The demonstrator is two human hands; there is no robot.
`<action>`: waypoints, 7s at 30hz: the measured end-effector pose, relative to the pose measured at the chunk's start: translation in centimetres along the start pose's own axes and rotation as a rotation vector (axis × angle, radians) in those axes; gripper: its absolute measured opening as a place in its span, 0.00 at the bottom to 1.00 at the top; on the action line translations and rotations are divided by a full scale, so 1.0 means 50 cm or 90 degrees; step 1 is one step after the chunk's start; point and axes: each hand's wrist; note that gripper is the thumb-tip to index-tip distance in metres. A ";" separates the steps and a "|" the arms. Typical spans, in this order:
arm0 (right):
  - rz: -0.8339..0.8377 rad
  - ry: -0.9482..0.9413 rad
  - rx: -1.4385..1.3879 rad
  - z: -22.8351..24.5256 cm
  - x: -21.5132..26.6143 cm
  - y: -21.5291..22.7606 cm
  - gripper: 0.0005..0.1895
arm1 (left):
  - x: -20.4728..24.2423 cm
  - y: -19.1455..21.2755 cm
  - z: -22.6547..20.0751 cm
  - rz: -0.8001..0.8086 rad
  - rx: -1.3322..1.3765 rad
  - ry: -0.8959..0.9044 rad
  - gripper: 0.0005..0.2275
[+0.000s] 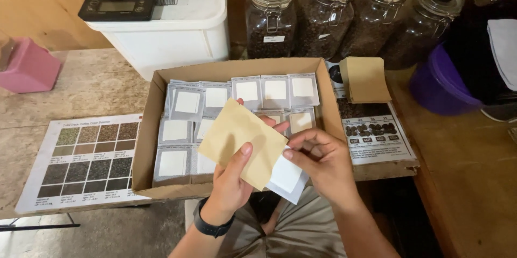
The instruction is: The person organizes small white square packets in a cardboard box, handling several brown paper envelopes and placing them on a wooden surface next to the box.
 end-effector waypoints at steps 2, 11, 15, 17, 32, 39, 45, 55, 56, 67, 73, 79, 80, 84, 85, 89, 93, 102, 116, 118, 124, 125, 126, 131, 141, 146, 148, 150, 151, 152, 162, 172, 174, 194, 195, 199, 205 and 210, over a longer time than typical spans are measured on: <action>-0.012 -0.009 -0.022 -0.003 -0.002 -0.003 0.10 | 0.002 -0.003 0.003 -0.005 -0.016 0.003 0.31; 0.062 0.089 -0.069 0.003 0.001 0.005 0.08 | 0.008 -0.016 0.035 -0.055 -0.013 -0.075 0.33; 0.058 -0.020 -0.082 0.004 -0.005 0.003 0.13 | 0.006 -0.022 0.027 -0.012 0.022 -0.063 0.24; 0.047 -0.027 -0.102 0.000 -0.007 0.000 0.15 | 0.002 -0.023 0.024 -0.008 0.039 -0.072 0.25; -0.061 0.041 -0.061 -0.012 0.003 -0.003 0.12 | 0.011 -0.027 0.051 -0.060 0.025 -0.090 0.29; 0.170 0.041 -0.020 0.025 0.003 0.013 0.19 | 0.033 -0.011 0.071 -0.031 -0.122 -0.143 0.25; 0.016 0.105 -0.088 -0.001 0.001 0.027 0.15 | 0.010 -0.038 0.042 -0.079 -0.182 -0.151 0.27; 0.058 0.756 0.411 0.036 0.038 -0.029 0.21 | -0.001 -0.031 0.037 -0.180 -0.025 -0.122 0.43; 0.061 0.758 0.412 0.040 0.042 -0.030 0.21 | -0.001 -0.027 0.038 -0.181 -0.024 -0.125 0.43; -0.019 0.743 0.497 0.068 0.063 -0.042 0.05 | 0.017 -0.002 0.052 -0.119 0.192 -0.083 0.37; -0.043 0.780 0.509 0.081 0.060 -0.069 0.07 | 0.017 -0.002 0.049 -0.127 0.164 -0.080 0.37; -0.064 0.746 0.485 0.062 0.061 -0.051 0.04 | 0.019 -0.008 0.042 -0.108 0.173 -0.091 0.32; -0.064 0.745 0.485 0.063 0.064 -0.050 0.04 | 0.021 -0.009 0.042 -0.109 0.172 -0.090 0.32; -0.059 0.745 0.513 0.073 0.065 -0.051 0.04 | 0.019 -0.010 0.046 -0.113 0.145 -0.088 0.34; -0.059 0.757 0.517 0.075 0.063 -0.052 0.04 | 0.016 -0.008 0.049 -0.111 0.142 -0.095 0.34; -0.062 0.744 0.536 0.076 0.069 -0.049 0.04 | 0.021 -0.006 0.053 -0.088 0.129 -0.110 0.36; -0.063 0.748 0.522 0.076 0.067 -0.052 0.05 | 0.020 -0.007 0.051 -0.091 0.092 -0.115 0.37; -0.093 0.750 0.542 0.075 0.072 -0.052 0.05 | 0.022 -0.014 0.057 -0.091 0.020 -0.124 0.40; -0.122 0.679 0.502 0.043 0.076 -0.037 0.07 | 0.019 -0.022 0.054 -0.110 -0.032 -0.137 0.39; -0.111 0.658 0.420 0.059 0.070 -0.050 0.02 | 0.020 -0.026 0.050 -0.124 -0.030 -0.117 0.37; -0.052 0.658 0.456 0.040 0.071 -0.059 0.05 | 0.017 -0.028 0.045 -0.153 -0.034 -0.103 0.35; -0.053 0.659 0.456 0.040 0.072 -0.061 0.05 | 0.017 -0.027 0.047 -0.151 -0.034 -0.103 0.35; -0.085 0.662 0.451 0.041 0.074 -0.063 0.05 | 0.017 -0.025 0.049 -0.147 -0.026 -0.106 0.36; -0.141 0.721 0.431 0.030 0.077 -0.055 0.05 | 0.018 -0.026 0.048 -0.140 -0.031 -0.103 0.37; -0.109 0.664 0.403 0.007 0.087 -0.043 0.09 | 0.017 -0.010 0.050 -0.155 0.079 -0.074 0.32; -0.193 0.610 0.429 0.016 0.097 -0.051 0.06 | 0.020 -0.007 0.048 -0.111 0.078 -0.052 0.34; -0.169 0.632 0.426 0.023 0.094 -0.055 0.05 | 0.021 -0.013 0.047 -0.078 0.086 -0.003 0.35; -0.174 0.631 0.421 0.026 0.091 -0.062 0.04 | 0.024 -0.007 0.050 -0.070 0.103 0.004 0.33; -0.171 0.632 0.411 0.029 0.086 -0.066 0.06 | 0.025 -0.004 0.051 -0.067 0.118 0.003 0.32; -0.172 0.634 0.411 0.030 0.087 -0.066 0.06 | 0.022 -0.004 0.050 -0.064 0.118 0.002 0.32; -0.133 0.602 0.465 0.015 0.096 -0.070 0.11 | 0.028 -0.009 0.041 -0.056 0.090 0.006 0.37; -0.067 0.626 0.485 0.049 0.082 -0.086 0.12 | 0.026 0.012 0.047 0.011 0.162 0.073 0.33; -0.082 0.639 0.478 0.037 0.082 -0.079 0.12 | 0.010 -0.007 0.037 -0.030 0.190 0.055 0.33; -0.102 0.431 0.301 0.113 0.135 0.101 0.10 | 0.015 -0.083 0.071 0.098 -0.398 0.013 0.14; -0.142 0.397 0.297 0.118 0.143 0.113 0.11 | 0.015 -0.095 0.076 0.045 -0.457 0.027 0.10; -0.365 0.502 0.210 0.073 0.169 0.157 0.18 | 0.048 -0.054 0.150 -0.079 -0.449 0.027 0.15; -0.178 0.220 -0.104 0.019 0.211 0.223 0.12 | 0.031 -0.133 0.203 0.082 -0.501 0.046 0.10; -0.484 -0.040 -0.038 -0.074 0.270 0.417 0.08 | -0.004 -0.164 0.181 0.287 -0.636 -0.066 0.08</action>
Point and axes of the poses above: each hand's wrist, its own x-axis away from the middle knuckle, its own y-axis out of the back of the hand, z = x × y, and after that the axes turned 4 degrees about -z, right-handed
